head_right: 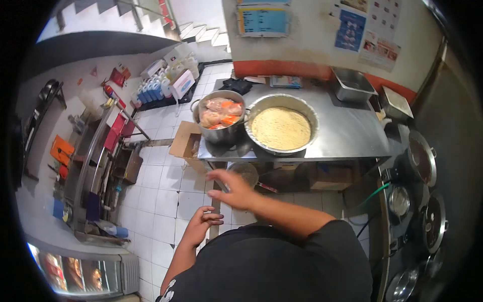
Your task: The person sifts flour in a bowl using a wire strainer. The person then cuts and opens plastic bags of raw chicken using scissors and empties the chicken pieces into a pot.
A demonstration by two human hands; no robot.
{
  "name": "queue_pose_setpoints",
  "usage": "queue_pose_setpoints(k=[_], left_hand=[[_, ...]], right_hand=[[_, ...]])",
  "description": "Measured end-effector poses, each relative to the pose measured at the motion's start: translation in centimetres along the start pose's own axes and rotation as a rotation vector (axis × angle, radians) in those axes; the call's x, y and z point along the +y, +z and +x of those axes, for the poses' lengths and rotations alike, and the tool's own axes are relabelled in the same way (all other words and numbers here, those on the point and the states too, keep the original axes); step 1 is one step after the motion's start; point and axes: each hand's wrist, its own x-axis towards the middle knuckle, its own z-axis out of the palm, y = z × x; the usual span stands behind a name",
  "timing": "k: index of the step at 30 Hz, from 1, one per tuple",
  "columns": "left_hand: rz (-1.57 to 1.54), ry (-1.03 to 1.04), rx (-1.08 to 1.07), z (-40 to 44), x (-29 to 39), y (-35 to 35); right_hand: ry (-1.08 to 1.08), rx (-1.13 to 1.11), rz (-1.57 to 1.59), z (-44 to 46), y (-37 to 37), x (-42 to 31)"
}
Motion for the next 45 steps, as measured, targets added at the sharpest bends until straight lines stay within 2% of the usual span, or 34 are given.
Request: queue_pose_setpoints(k=[2, 4, 6, 8, 10, 11, 14, 17, 19, 21, 23, 24, 25, 29, 31, 32, 33, 35, 36, 38, 40, 43, 45], left_hand=[[0.032, -0.052, 0.068, 0.6, 0.4, 0.7], [0.121, -0.099, 0.117, 1.3, 0.8, 1.4], [0.124, -0.132, 0.145, 3.4, 1.5, 2.7], [0.136, -0.114, 0.129, 6.5, 2.2, 4.1], [0.172, -0.112, 0.115, 10.5, 4.2, 7.1], [0.192, -0.105, 0.105, 12.9, 5.5, 8.7], [0.153, -0.108, 0.142, 21.3, 6.2, 12.5], [0.12, -0.148, 0.242, 28.5, 5.4, 15.0], [0.012, -0.24, 0.283, 31.1, 5.6, 16.0], [-0.002, -0.218, 0.216, 31.1, 5.8, 17.4], [-0.011, -0.244, 0.186, 30.0, 5.8, 18.9], [-0.019, -0.29, 0.203, 29.7, 6.0, 19.5], [-0.018, -0.328, 0.207, 28.7, 5.8, 19.1], [0.061, -0.401, 0.451, 25.0, 3.7, 16.3], [0.152, -0.465, 0.609, 23.1, 4.0, 15.5], [0.118, -0.394, 0.652, 22.0, 3.2, 14.6], [0.227, -0.349, 0.678, 21.5, 3.1, 13.8], [0.493, -0.279, 0.724, 21.5, 4.9, 13.3], [0.648, -0.259, 0.736, 22.0, 6.4, 13.1], [0.863, -0.089, 0.79, 24.0, 9.7, 13.3], [1.184, -0.084, 0.842, 26.6, 11.7, 12.3], [1.371, 0.053, 0.839, 30.1, 15.0, 12.4], [1.477, 0.03, 0.86, 31.3, 14.2, 11.6]], right_hand=[[-0.091, 0.178, -0.923, -1.9, -8.7, -0.6], [0.199, 0.411, -1.134, -4.2, -15.4, 0.6], [0.385, 0.742, -1.133, -6.2, -22.1, 4.8], [0.659, 0.906, -0.877, -7.2, -28.9, 9.6], [0.727, 0.816, -0.465, -6.9, -33.9, 11.2], [0.661, 0.802, -0.276, -6.7, -35.8, 13.2], [0.766, 0.758, 0.069, -3.8, -39.9, 12.3], [0.766, 0.652, 0.145, -2.0, -43.8, 12.6], [0.791, 0.476, 0.085, -1.2, -47.5, 13.6], [0.829, 0.31, 0.039, 0.0, -51.9, 14.9], [0.881, 0.258, -0.23, 2.3, -56.8, 16.9], [0.769, 0.321, -0.659, 5.3, -61.9, 22.1], [0.751, 0.374, -0.742, 7.3, -63.7, 23.1], [0.794, 0.288, -1.279, 15.5, -68.7, 26.0], [0.849, 0.187, -1.357, 17.9, -71.6, 29.9], [0.945, 0.093, -1.369, 18.8, -72.8, 31.0], [0.974, 0.13, -1.304, 19.1, -74.1, 33.1], [1.096, -0.097, -1.333, 19.7, -74.6, 32.0], [1.115, -0.085, -1.346, 19.2, -74.7, 32.3], [1.1, -0.095, -1.366, 17.8, -73.9, 31.7], [1.04, -0.037, -1.422, 17.1, -71.9, 30.2], [0.933, 0.04, -1.472, 16.9, -72.4, 30.9], [0.854, 0.081, -1.483, 17.6, -73.5, 32.2]])
